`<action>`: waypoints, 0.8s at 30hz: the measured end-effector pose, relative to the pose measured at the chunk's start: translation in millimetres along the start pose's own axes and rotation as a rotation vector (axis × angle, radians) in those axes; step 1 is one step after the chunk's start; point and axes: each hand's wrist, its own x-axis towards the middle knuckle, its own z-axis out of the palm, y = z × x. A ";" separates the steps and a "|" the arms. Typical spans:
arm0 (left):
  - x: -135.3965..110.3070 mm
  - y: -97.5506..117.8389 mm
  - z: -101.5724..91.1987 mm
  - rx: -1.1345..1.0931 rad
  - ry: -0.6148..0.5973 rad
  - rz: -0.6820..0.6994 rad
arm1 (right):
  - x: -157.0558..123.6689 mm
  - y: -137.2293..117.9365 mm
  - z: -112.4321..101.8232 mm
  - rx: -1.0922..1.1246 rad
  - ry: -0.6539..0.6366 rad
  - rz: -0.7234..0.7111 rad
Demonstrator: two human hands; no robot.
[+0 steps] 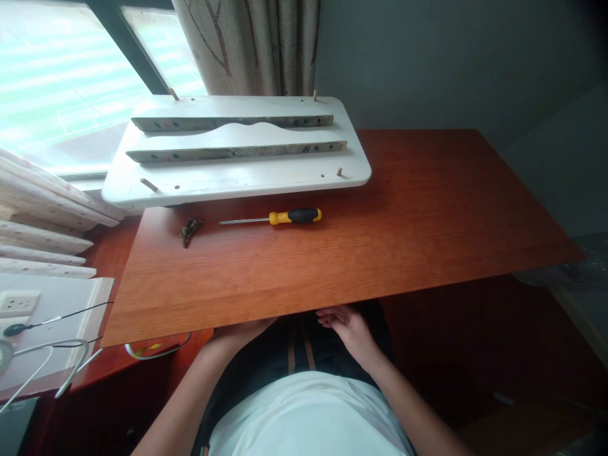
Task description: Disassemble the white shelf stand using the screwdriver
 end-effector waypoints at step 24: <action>-19.6 18.0 -6.3 0.116 -0.150 0.070 | -1.8 -4.3 -19.2 -0.946 0.064 -0.233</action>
